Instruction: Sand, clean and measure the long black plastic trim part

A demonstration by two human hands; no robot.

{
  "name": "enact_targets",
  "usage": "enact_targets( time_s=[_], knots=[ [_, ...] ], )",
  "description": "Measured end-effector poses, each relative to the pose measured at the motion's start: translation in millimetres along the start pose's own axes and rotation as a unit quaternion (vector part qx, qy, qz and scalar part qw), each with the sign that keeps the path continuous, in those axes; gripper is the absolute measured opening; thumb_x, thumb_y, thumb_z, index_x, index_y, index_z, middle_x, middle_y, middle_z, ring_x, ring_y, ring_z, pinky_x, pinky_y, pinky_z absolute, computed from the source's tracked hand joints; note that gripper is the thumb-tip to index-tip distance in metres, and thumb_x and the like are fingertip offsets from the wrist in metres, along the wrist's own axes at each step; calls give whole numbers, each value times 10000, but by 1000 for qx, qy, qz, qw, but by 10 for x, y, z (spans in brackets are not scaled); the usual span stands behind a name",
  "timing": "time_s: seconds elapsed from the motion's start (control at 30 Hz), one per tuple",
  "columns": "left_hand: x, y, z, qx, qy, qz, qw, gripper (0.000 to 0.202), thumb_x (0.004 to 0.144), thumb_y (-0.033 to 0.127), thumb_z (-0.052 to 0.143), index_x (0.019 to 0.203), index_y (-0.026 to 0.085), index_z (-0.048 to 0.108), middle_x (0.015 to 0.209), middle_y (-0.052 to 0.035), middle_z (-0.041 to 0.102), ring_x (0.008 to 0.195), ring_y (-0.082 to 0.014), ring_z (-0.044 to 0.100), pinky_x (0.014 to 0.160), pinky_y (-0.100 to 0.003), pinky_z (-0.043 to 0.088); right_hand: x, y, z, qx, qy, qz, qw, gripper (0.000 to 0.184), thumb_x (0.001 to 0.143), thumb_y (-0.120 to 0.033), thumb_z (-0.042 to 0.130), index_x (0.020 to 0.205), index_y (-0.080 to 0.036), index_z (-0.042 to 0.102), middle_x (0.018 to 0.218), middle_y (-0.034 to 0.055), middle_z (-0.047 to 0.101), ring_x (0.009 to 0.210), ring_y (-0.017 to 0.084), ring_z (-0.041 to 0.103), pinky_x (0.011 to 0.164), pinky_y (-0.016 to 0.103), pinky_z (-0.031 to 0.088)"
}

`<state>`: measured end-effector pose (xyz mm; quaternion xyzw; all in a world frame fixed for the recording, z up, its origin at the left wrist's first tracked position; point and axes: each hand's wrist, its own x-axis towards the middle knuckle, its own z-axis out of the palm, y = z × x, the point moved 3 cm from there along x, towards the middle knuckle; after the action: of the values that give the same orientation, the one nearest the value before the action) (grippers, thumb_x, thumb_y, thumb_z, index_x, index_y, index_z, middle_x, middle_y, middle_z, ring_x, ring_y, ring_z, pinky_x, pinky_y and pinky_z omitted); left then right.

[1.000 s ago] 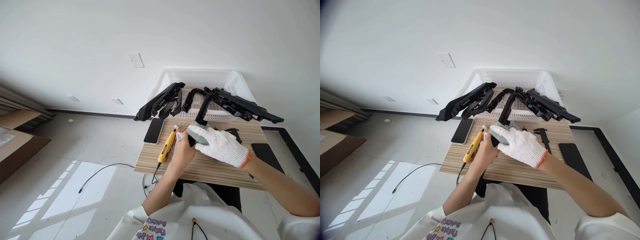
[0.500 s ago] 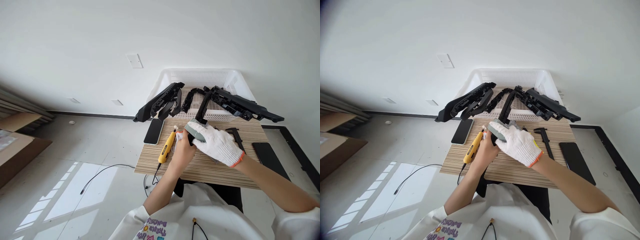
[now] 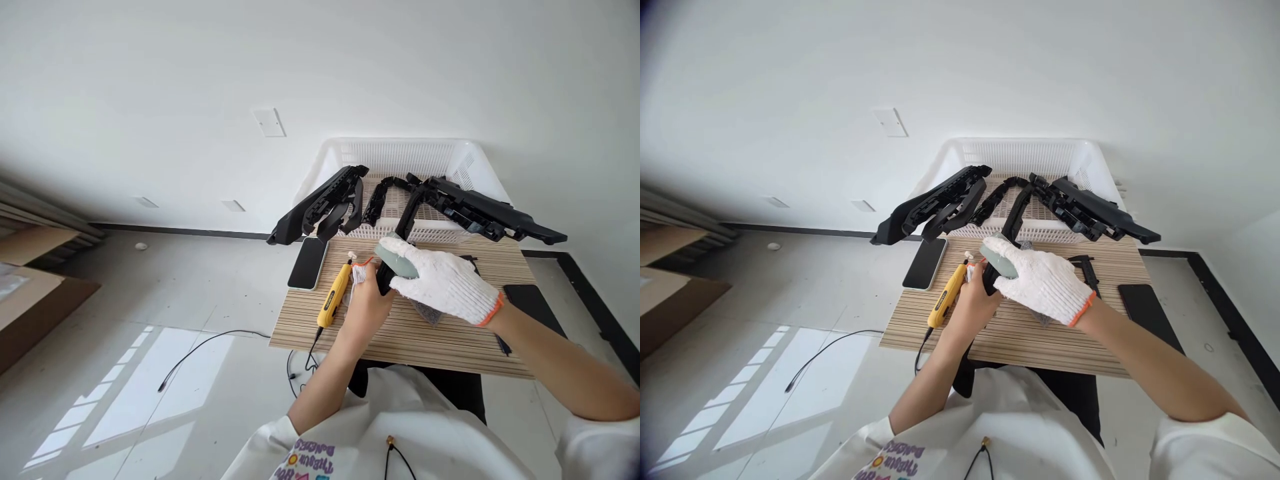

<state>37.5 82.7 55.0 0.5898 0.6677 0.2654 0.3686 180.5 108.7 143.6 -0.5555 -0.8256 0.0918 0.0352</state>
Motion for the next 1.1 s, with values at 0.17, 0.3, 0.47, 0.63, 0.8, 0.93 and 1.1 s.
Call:
enact_targets(
  time_s=[0.17,0.3,0.47,0.63,0.8,0.93,1.1],
  knots=[
    [-7,10,-12,-10,8,19,1000,507,876,248,586,1368,227,466,927,-92,709,838,-290,681,704,-363,508,-86,-15,97,-93,55,0,994,724,910,-484,534,1581,-483,261,1007,-22,751,857,225,727,633,283,451],
    [0,-14,5,-13,13,24,1000,453,890,289,592,1327,231,483,905,-92,706,831,-296,687,702,-369,515,-153,53,254,-142,96,7,985,651,960,-525,461,1583,-465,284,949,0,737,789,200,713,574,268,374],
    [16,-22,34,-12,5,31,999,431,902,331,587,1312,235,492,874,-91,702,800,-300,689,706,-385,521,-213,141,384,-179,148,-3,973,618,977,-501,427,1581,-405,341,888,34,726,681,171,676,524,267,301],
    [13,-11,16,-10,8,22,1000,420,917,347,569,1313,226,493,862,-88,701,774,-295,688,683,-377,519,-350,131,310,-200,145,25,969,640,974,-527,404,1586,-349,350,766,36,720,619,183,661,496,267,244],
    [3,-4,-2,-17,16,27,999,368,912,325,580,1266,245,519,861,-64,699,800,-283,691,700,-360,514,-513,135,212,-204,95,70,972,690,953,-561,414,1600,-341,318,604,15,667,511,216,641,468,252,204],
    [12,-46,-5,-37,33,9,999,419,912,347,587,1308,236,505,801,-50,670,698,-257,667,658,-343,501,-577,262,161,-191,86,100,973,666,955,-557,437,1581,-344,363,578,25,657,521,249,654,458,270,308],
    [8,-55,-5,-56,40,1,998,463,915,363,591,1348,238,484,799,-49,658,671,-244,656,635,-329,494,-611,401,27,-22,147,106,983,859,904,-634,536,1630,-313,208,1127,112,738,854,279,733,630,361,541]
  ],
)
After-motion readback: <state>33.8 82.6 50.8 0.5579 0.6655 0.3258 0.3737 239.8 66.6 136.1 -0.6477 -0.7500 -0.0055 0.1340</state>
